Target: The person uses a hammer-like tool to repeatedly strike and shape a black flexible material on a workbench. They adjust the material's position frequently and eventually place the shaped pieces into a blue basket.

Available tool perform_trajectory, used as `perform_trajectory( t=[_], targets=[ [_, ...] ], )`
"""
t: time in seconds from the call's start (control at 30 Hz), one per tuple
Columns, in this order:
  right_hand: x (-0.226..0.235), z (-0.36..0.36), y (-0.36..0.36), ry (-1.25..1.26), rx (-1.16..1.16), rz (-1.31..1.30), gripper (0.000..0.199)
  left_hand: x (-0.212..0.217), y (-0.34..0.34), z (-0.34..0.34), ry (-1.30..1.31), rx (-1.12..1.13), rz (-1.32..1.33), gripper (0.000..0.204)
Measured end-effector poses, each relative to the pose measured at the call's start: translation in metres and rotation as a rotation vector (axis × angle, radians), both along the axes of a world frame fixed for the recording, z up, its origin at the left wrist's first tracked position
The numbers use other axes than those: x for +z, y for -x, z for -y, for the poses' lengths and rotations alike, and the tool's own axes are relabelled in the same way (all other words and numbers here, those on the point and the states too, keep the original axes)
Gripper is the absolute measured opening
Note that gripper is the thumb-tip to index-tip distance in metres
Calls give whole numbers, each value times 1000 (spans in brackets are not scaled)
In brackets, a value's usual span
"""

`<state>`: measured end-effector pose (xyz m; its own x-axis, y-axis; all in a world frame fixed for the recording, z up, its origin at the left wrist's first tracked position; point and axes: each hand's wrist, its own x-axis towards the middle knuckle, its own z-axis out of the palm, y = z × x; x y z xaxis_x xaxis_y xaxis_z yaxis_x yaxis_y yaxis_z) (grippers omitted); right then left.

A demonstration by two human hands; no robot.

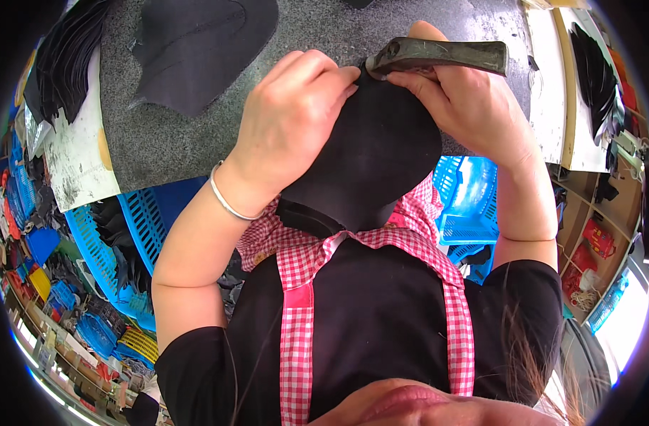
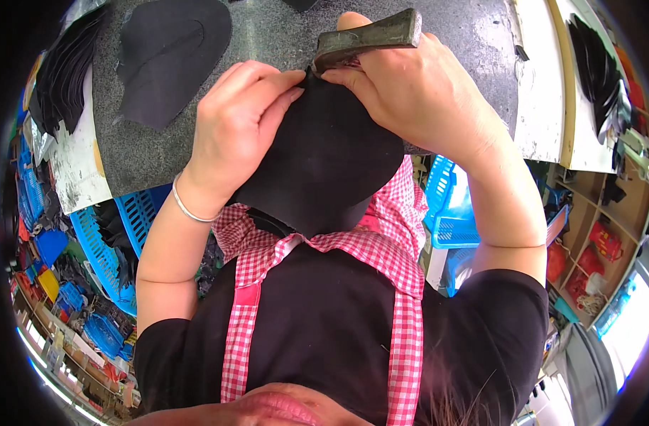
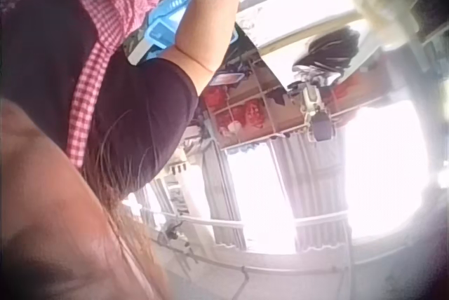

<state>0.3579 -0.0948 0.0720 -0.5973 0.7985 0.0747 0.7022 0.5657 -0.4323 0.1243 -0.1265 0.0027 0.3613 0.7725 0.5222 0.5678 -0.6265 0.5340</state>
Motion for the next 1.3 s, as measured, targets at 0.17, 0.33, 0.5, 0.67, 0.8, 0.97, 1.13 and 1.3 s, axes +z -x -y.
perform_trajectory(
  t=[0.17,0.33,0.5,0.67,0.8,0.97,1.13,1.3],
  targets=[
    [8,-7,4,37,-105,3,16,5,-7,7,-72,50,-166,20],
    [4,-5,13,-67,49,50,18,6,6,-3,23,-39,-57,20],
    [0,-6,12,-20,-19,-86,22,15,13,6,-38,-20,-183,14],
    [5,1,21,-19,31,60,22,16,39,0,104,-140,-87,15],
    [5,3,33,-4,67,89,21,16,38,14,16,-67,-175,17],
    [7,11,47,-146,225,163,21,18,54,17,44,-107,-150,17],
    [5,5,49,-22,142,59,24,18,64,22,70,-104,-111,17],
    [-4,9,57,-90,268,42,31,18,71,28,98,-57,-72,15]
  ],
)
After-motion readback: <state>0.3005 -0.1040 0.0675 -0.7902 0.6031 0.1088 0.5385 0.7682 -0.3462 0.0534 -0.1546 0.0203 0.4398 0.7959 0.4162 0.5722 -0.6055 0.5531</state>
